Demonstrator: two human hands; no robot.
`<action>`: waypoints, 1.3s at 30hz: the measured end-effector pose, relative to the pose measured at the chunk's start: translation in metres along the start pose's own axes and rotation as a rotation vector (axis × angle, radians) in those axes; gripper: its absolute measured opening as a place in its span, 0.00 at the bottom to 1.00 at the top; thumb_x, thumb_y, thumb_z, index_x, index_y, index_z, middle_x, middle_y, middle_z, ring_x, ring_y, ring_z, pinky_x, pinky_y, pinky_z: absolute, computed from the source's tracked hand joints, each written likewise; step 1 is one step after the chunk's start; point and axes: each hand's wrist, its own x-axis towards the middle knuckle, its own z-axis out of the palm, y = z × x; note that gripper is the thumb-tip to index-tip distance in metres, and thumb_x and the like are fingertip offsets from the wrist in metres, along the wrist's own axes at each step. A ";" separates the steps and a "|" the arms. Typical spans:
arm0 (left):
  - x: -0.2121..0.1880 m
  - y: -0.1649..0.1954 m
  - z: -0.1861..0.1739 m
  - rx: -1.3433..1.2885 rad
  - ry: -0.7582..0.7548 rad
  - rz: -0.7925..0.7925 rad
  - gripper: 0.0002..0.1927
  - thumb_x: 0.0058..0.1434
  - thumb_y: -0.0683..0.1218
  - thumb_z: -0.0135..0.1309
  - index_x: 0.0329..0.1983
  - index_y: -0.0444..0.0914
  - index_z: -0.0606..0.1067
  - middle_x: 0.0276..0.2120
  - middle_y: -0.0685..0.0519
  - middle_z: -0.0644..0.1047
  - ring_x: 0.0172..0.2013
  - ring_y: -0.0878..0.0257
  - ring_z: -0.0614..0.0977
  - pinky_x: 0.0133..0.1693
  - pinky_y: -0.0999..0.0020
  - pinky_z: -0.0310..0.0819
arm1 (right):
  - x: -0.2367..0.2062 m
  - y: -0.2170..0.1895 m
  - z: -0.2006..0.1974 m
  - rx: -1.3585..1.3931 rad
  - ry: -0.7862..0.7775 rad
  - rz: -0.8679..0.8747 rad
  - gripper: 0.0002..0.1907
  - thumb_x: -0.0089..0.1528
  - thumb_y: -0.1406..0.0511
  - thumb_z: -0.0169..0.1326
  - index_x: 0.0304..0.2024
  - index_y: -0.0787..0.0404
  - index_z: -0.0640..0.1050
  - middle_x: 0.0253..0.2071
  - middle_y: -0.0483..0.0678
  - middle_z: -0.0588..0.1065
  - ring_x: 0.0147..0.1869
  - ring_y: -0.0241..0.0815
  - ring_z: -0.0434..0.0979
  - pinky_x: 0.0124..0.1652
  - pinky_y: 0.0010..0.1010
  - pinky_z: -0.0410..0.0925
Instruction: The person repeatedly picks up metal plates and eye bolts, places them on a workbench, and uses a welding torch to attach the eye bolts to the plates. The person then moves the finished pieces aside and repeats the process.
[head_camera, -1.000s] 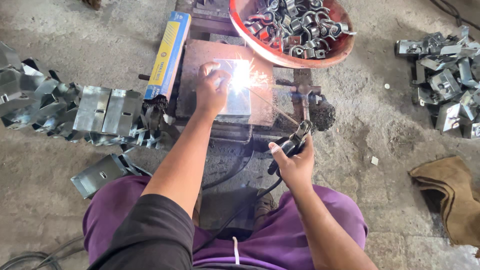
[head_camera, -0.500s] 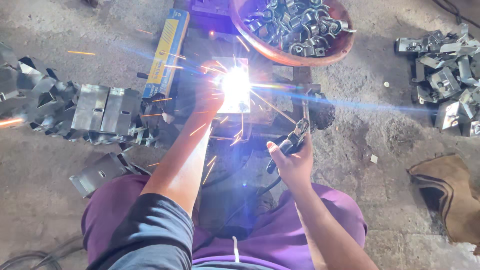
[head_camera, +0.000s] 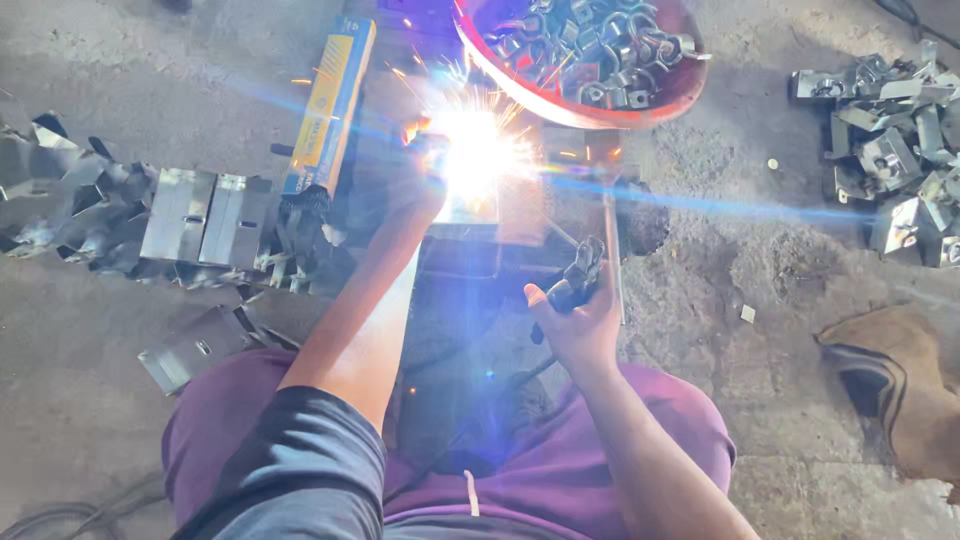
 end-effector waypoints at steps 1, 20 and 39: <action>0.000 -0.002 0.002 -0.021 0.003 -0.003 0.12 0.59 0.37 0.56 0.45 0.43 0.79 0.58 0.46 0.73 0.60 0.50 0.74 0.59 0.57 0.70 | 0.000 0.002 0.000 -0.034 0.005 0.006 0.27 0.49 0.62 0.74 0.40 0.62 0.70 0.29 0.44 0.72 0.31 0.36 0.73 0.35 0.31 0.70; 0.004 0.005 0.000 -0.047 0.123 0.008 0.03 0.58 0.41 0.59 0.35 0.42 0.78 0.53 0.47 0.74 0.57 0.46 0.72 0.60 0.53 0.65 | 0.000 -0.008 0.000 0.108 -0.003 -0.040 0.29 0.52 0.62 0.69 0.51 0.62 0.72 0.36 0.46 0.78 0.37 0.39 0.79 0.40 0.32 0.73; 0.006 0.013 -0.001 0.020 -0.004 -0.185 0.05 0.57 0.40 0.59 0.36 0.42 0.79 0.60 0.51 0.71 0.58 0.47 0.69 0.58 0.58 0.68 | 0.001 0.001 0.006 0.101 0.001 -0.050 0.25 0.51 0.62 0.72 0.39 0.60 0.69 0.29 0.42 0.70 0.31 0.34 0.71 0.33 0.29 0.69</action>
